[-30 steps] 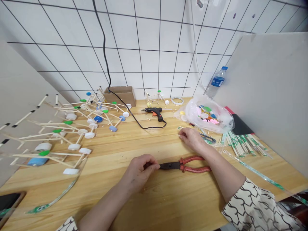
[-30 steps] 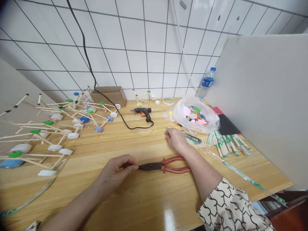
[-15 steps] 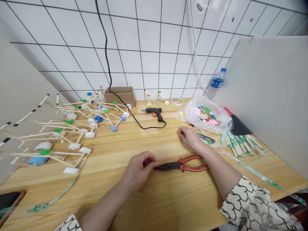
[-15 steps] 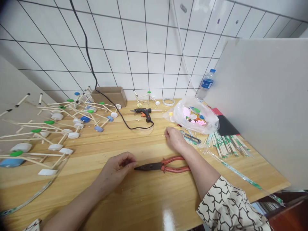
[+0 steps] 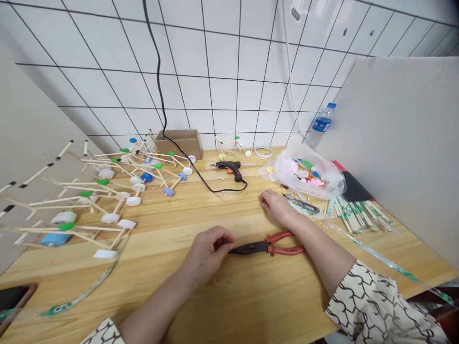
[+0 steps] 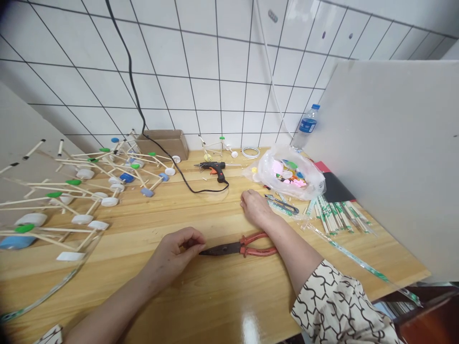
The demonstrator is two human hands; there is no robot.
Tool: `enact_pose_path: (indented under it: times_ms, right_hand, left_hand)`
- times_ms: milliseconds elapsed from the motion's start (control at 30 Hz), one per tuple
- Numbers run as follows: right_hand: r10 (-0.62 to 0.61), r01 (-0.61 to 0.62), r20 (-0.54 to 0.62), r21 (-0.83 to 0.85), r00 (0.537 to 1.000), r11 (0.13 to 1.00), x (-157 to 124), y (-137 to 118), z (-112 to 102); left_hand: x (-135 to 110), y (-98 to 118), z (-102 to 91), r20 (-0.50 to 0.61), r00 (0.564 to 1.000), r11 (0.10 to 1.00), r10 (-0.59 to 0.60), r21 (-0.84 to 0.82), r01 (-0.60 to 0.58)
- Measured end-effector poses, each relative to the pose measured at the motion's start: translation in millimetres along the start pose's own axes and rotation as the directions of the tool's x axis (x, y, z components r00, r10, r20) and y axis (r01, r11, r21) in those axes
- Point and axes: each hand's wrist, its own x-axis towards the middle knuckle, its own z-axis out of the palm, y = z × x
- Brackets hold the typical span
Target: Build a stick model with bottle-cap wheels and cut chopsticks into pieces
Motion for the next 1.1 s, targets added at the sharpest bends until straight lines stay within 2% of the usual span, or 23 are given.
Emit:
enact_pose_path:
  times_ms: [133,267,367,433,567,667,700,800,900,1000,1100]
  right_hand:
    - [-0.087,0.086,0.052,0.030,0.995,0.996,-6.7,-14.1,-14.2]
    - [0.005,-0.005,-0.002,-0.015,1.000,1.000,-12.3,-8.1,-30.0]
    - [0.079,-0.079,-0.008,-0.053,0.997,0.995,-11.9,5.5,-23.6]
    - [0.074,-0.073,0.016,-0.057,0.997,0.996,-11.5,6.9,-13.1]
    - [-0.046,0.046,0.080,0.009,0.996,0.999,-17.5,-19.2,-1.1]
    - [-0.188,0.177,0.120,0.099,0.975,0.979,-24.1,-41.0,-6.8]
    - [-0.211,0.198,0.101,0.121,0.972,0.973,-25.1,-43.8,-9.6]
    - [-0.173,0.172,-0.001,0.112,0.985,0.979,-24.0,-40.0,-12.3]
    - [-0.156,0.156,-0.001,0.093,0.988,0.983,-23.8,-35.5,-3.7]
    - [-0.221,0.214,0.048,0.122,0.974,0.969,-30.3,-46.2,6.0]
    - [-0.327,0.308,0.028,0.274,0.944,0.911,-37.8,-60.9,6.0]
  left_hand:
    - [0.4,0.2,-1.1,0.002,1.000,1.000,-0.004,0.013,0.004]
    - [0.6,0.3,-2.7,0.000,1.000,1.000,-0.002,0.023,0.002]
    - [1.3,-0.3,-2.8,-0.008,1.000,0.999,0.021,0.043,-0.020]
    - [1.6,-1.1,-2.7,-0.012,0.999,0.997,0.044,0.066,-0.043]
    - [1.3,-3.2,-3.2,-0.003,0.997,0.992,0.072,0.099,-0.072]
    - [1.4,-4.4,-4.5,0.000,0.997,0.988,0.084,0.128,-0.083]
    - [1.7,-4.6,-5.0,-0.003,0.996,0.987,0.085,0.135,-0.083]
    - [2.7,-5.2,-6.2,-0.018,0.996,0.985,0.087,0.152,-0.083]
    - [3.5,-7.1,-6.8,-0.033,0.991,0.973,0.126,0.197,-0.118]
    - [4.1,-10.2,-7.6,-0.032,0.985,0.953,0.171,0.258,-0.157]
    - [5.0,-12.3,-9.3,-0.025,0.982,0.933,0.185,0.320,-0.167]
